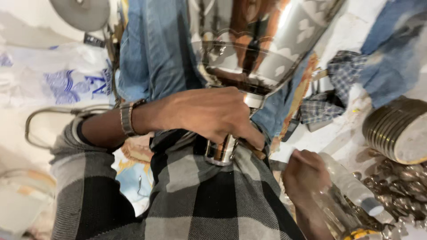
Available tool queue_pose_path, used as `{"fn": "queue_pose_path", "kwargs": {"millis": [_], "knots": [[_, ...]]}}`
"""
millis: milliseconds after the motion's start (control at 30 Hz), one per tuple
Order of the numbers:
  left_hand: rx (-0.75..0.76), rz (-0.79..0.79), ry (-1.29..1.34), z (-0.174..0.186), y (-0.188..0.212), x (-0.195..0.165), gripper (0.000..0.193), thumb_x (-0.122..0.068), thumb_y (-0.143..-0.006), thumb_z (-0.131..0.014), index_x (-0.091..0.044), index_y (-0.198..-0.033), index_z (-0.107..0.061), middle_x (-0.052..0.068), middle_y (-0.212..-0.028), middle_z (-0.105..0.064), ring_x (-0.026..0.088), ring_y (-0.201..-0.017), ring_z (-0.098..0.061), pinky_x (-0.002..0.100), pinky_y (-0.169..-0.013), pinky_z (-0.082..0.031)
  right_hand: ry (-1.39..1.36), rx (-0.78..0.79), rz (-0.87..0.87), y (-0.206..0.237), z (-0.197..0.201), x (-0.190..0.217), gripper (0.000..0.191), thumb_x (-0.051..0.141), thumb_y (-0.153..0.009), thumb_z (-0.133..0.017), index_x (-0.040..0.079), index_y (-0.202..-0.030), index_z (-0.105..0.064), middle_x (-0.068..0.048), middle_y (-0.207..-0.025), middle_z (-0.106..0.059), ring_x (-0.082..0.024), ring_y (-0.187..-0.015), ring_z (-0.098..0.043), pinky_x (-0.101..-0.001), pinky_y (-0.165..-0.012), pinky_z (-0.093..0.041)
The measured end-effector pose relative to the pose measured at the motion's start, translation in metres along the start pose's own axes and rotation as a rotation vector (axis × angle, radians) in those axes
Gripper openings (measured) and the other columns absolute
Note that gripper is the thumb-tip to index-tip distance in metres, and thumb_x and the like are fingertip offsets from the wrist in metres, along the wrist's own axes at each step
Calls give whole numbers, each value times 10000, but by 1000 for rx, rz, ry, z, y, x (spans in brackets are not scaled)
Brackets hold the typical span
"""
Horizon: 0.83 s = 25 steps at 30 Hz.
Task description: The person sits cross-legged on the floor with a large engraved metal urn resting on their lap. They hold a small punch against the metal cup section of the urn and strike it with a wooden mallet, repositioning the punch repeatedly to work the surface, occasionally rotating the piece.
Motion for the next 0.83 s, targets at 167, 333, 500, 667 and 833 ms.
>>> {"fn": "queue_pose_path", "kwargs": {"millis": [167,333,500,667,833], "knots": [[104,54,53,13,2,-1,536,-3,-628,-760,-137,-1147,-760,129,-636,-622,279,-588,-596,460,-507,-428,263,96,37,-25,-8,26,140,130,-900,-771,39,-920,-665,-106,-758,-656,-200,-625,-627,-334,-579,-488],[-393,123,384,38,6,-1,354,92,-772,-646,-105,-1048,-746,117,-911,-788,209,-759,-763,346,-628,-627,-479,-192,-142,-21,-32,11,252,62,-985,-756,72,-1043,-511,-110,-917,-646,-178,-786,-647,-314,-726,-559],[-889,183,600,34,32,-5,319,101,-904,-679,-20,-1199,-664,88,-1014,-764,190,-886,-769,294,-806,-666,-906,-187,-295,-30,-78,-24,285,73,-971,-730,60,-1133,-495,-72,-910,-642,-174,-805,-666,-319,-721,-575],[-805,456,147,12,45,-4,364,112,-882,-698,24,-1235,-680,132,-1071,-792,203,-969,-817,300,-818,-668,-680,122,-505,-52,-112,-54,347,93,-901,-761,-65,-1187,-642,-121,-861,-681,-192,-697,-673,-321,-666,-573],[-680,402,-24,8,44,-8,532,164,-799,-614,26,-1312,-640,200,-1305,-713,261,-1084,-780,305,-852,-687,-904,69,-340,-64,-94,-34,565,190,-914,-739,-51,-1399,-577,-150,-949,-688,-222,-735,-658,-353,-675,-574]]}}
Point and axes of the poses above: each hand's wrist, its own y-axis away from the middle knuckle, its own z-axis out of the back of the hand, x = y × z, the point moved 6 cm from there along -y, towards the middle knuckle
